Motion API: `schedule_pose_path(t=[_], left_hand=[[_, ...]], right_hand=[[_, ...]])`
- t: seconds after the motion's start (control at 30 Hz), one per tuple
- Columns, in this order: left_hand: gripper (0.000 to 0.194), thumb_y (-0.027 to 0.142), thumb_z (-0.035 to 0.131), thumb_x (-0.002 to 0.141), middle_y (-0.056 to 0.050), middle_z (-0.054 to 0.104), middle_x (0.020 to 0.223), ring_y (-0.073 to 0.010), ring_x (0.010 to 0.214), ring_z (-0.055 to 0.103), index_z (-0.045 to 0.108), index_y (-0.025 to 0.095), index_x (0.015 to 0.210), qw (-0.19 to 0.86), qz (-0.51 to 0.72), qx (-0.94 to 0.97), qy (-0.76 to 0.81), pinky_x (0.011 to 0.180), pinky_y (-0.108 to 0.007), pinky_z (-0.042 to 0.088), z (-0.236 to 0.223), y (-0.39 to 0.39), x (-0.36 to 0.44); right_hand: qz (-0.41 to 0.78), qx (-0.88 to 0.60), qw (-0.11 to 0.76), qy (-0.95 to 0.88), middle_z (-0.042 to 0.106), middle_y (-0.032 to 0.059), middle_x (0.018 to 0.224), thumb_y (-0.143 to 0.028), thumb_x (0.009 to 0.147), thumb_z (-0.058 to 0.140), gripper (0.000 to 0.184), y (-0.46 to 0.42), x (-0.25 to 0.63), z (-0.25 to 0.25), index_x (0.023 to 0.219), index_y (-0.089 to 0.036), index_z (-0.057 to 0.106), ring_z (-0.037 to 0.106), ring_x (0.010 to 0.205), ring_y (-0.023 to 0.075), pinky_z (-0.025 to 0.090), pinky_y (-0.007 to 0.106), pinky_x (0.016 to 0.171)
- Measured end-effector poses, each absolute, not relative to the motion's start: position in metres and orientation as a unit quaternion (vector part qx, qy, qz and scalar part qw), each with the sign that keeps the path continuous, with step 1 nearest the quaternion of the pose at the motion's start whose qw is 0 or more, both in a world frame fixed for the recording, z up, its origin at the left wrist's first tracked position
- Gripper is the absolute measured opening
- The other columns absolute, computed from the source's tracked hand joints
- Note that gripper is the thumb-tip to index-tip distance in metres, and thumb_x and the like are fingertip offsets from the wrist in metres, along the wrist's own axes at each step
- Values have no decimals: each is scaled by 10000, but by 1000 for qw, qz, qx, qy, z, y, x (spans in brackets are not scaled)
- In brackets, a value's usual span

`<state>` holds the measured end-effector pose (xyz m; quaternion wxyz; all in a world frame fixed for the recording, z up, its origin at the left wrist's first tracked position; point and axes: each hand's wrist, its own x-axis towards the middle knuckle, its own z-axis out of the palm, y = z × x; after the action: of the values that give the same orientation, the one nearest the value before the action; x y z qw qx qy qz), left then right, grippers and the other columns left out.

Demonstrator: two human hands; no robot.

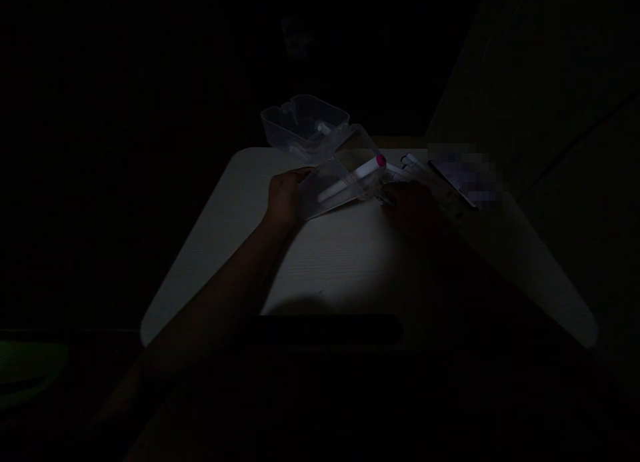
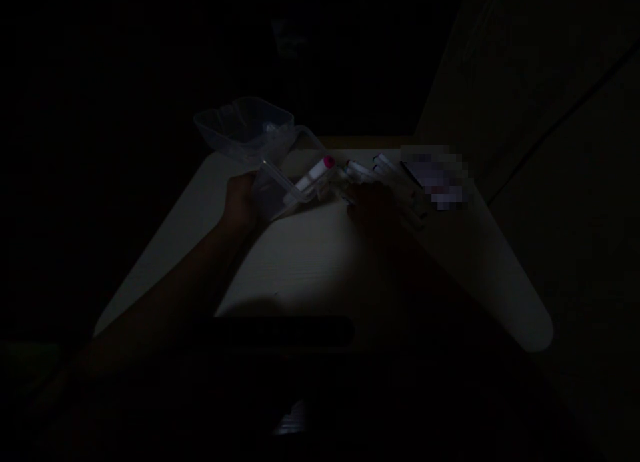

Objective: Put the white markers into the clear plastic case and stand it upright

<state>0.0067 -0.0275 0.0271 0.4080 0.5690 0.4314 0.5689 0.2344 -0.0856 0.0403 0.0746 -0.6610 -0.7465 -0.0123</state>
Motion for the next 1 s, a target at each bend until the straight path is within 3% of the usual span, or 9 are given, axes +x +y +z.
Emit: schedule_pose_path(t=[0.27, 0.4, 0.53, 0.7, 0.77, 0.87, 1.0], left_hand=[[323, 47, 398, 810, -69, 730, 700, -181, 784, 679, 670, 102, 645, 407, 563, 550, 462, 699, -215, 537, 34, -30, 10], [306, 67, 409, 804, -73, 720, 681, -207, 824, 696, 652, 100, 621, 406, 566, 551, 460, 734, -237, 551, 33, -29, 9], [289, 84, 433, 799, -77, 729, 709, -225, 876, 704, 653, 103, 613, 402, 566, 556, 457, 765, -249, 555, 29, -27, 6], [357, 77, 389, 825, -60, 695, 637, -190, 804, 677, 615, 135, 555, 403, 567, 564, 445, 712, -237, 542, 26, -24, 6], [371, 67, 376, 831, -53, 697, 643, -177, 779, 666, 628, 134, 568, 406, 565, 572, 434, 695, -229, 536, 25, -24, 6], [369, 55, 378, 837, -56, 721, 686, -175, 779, 673, 647, 122, 594, 417, 561, 567, 435, 685, -217, 532, 26, -26, 7], [357, 49, 396, 843, -65, 735, 701, -193, 822, 694, 670, 106, 623, 420, 564, 539, 464, 702, -211, 539, 32, -31, 9]], right_hand=[[1, -673, 121, -729, 719, 151, 1249, -235, 894, 535, 429, -83, 235, 43, 1292, -144, 666, 672, 1153, 311, 511, 438, 1012], [8, -687, 235, -688, 729, 125, 1209, -212, 859, 598, 422, -83, 241, 50, 1273, -164, 665, 682, 1117, 285, 529, 416, 981], [0, -655, 376, -656, 742, 88, 1059, -216, 814, 650, 458, -85, 248, 52, 1269, -169, 630, 690, 909, 220, 544, 365, 857], [19, -610, 487, -625, 716, 102, 1078, -203, 784, 645, 706, -77, 261, 42, 1442, -137, 398, 641, 771, 167, 520, 299, 666], [20, -582, 528, -619, 673, 122, 1194, -161, 771, 618, 762, -70, 265, 37, 1471, -163, 316, 651, 820, 164, 520, 286, 656], [-17, -520, 592, -616, 549, 137, 1387, -128, 781, 556, 708, -62, 269, 32, 1438, -218, 309, 657, 956, 165, 539, 281, 702], [-36, -457, 646, -610, 445, 149, 1473, -178, 824, 526, 651, -63, 271, 38, 1430, -240, 298, 622, 1147, 206, 576, 334, 807]])
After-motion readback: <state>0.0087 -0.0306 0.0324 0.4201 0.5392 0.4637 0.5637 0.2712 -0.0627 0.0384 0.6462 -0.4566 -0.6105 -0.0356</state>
